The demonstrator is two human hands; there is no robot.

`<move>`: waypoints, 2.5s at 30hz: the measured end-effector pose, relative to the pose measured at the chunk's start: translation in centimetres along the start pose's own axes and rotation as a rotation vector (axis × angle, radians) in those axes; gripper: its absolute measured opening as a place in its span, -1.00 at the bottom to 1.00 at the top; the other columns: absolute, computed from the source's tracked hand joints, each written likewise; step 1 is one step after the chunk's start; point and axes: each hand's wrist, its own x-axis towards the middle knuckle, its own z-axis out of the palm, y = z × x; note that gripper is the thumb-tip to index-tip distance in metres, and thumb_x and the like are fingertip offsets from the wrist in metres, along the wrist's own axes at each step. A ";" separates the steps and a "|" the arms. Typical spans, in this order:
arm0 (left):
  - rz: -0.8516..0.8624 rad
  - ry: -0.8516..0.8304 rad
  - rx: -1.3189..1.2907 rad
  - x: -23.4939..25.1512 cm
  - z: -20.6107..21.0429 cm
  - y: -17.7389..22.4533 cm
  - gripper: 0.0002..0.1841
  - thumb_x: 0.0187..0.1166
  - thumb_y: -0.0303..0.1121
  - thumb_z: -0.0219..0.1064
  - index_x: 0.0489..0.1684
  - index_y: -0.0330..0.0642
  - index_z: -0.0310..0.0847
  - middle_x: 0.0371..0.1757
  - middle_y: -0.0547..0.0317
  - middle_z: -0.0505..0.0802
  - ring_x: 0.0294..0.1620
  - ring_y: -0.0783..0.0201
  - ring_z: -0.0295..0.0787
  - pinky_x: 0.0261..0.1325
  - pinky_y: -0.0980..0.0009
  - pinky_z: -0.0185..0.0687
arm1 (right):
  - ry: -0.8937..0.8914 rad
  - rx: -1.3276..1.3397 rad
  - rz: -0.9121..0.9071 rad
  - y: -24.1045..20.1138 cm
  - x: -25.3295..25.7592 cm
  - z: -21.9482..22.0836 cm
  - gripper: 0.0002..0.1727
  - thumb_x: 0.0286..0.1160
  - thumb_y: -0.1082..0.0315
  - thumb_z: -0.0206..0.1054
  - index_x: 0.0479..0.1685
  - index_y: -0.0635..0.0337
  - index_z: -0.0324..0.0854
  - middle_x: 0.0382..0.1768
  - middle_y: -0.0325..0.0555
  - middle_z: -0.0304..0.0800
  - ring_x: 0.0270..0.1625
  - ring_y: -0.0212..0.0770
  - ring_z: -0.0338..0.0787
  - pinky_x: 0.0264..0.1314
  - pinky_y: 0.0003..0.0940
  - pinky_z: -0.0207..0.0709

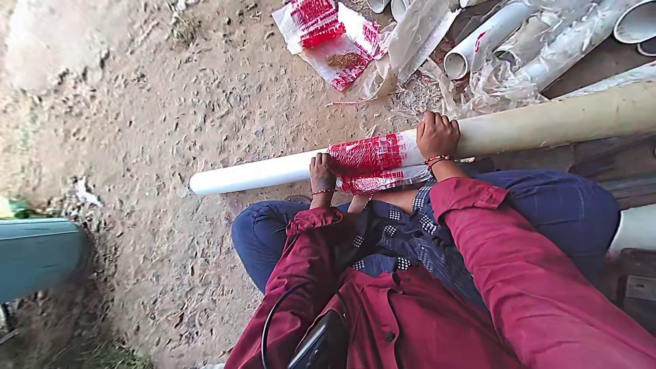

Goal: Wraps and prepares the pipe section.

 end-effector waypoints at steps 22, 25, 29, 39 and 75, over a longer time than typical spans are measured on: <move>-0.011 0.215 -0.212 -0.6 -0.5 0.1 -0.80 0.61 -0.58 0.26 -0.04 -0.51 0.78 0.04 -0.42 0.86 0.23 -0.36 0.79 0.40 -0.16 0.58 | -0.001 0.011 0.011 -0.1 0.4 0.2 -0.63 0.73 0.37 0.01 -0.08 0.49 0.68 -0.14 0.37 0.86 -0.02 0.33 0.88 -0.03 0.18 0.54; -0.037 0.174 -0.106 -0.4 -0.4 0.3 -0.77 0.68 -0.55 0.19 0.03 -0.52 0.75 0.12 -0.44 0.83 0.31 -0.38 0.74 0.46 -0.15 0.54 | 0.009 0.006 0.007 -0.1 0.5 0.2 -0.64 0.72 0.38 0.02 -0.11 0.50 0.67 -0.16 0.37 0.86 -0.04 0.31 0.88 -0.05 0.17 0.53; -0.022 0.188 -0.004 0.3 0.3 0.2 -0.77 0.65 -0.62 0.13 0.00 -0.57 0.71 0.09 -0.46 0.82 0.26 -0.41 0.74 0.39 -0.19 0.55 | -0.002 -0.003 0.014 -0.1 0.4 0.3 -0.63 0.73 0.37 0.01 -0.07 0.48 0.68 -0.14 0.35 0.87 -0.02 0.30 0.88 -0.03 0.16 0.54; 0.093 0.024 -0.036 0.4 -0.3 -0.1 -0.77 0.60 -0.70 0.15 0.05 -0.60 0.68 0.13 -0.49 0.77 0.30 -0.43 0.68 0.43 -0.21 0.50 | 0.025 0.011 -0.003 0.0 0.3 0.2 -0.64 0.72 0.38 0.00 -0.11 0.49 0.68 -0.16 0.35 0.87 -0.03 0.32 0.88 -0.06 0.17 0.54; -0.158 0.102 -0.196 0.1 -0.2 0.3 -0.67 0.69 -0.42 0.24 0.21 -0.58 0.58 0.19 -0.54 0.72 0.34 -0.42 0.64 0.49 -0.16 0.47 | 0.012 0.003 0.006 -0.1 0.6 0.3 -0.62 0.74 0.35 -0.01 -0.10 0.46 0.68 -0.14 0.33 0.87 -0.01 0.28 0.88 -0.05 0.17 0.53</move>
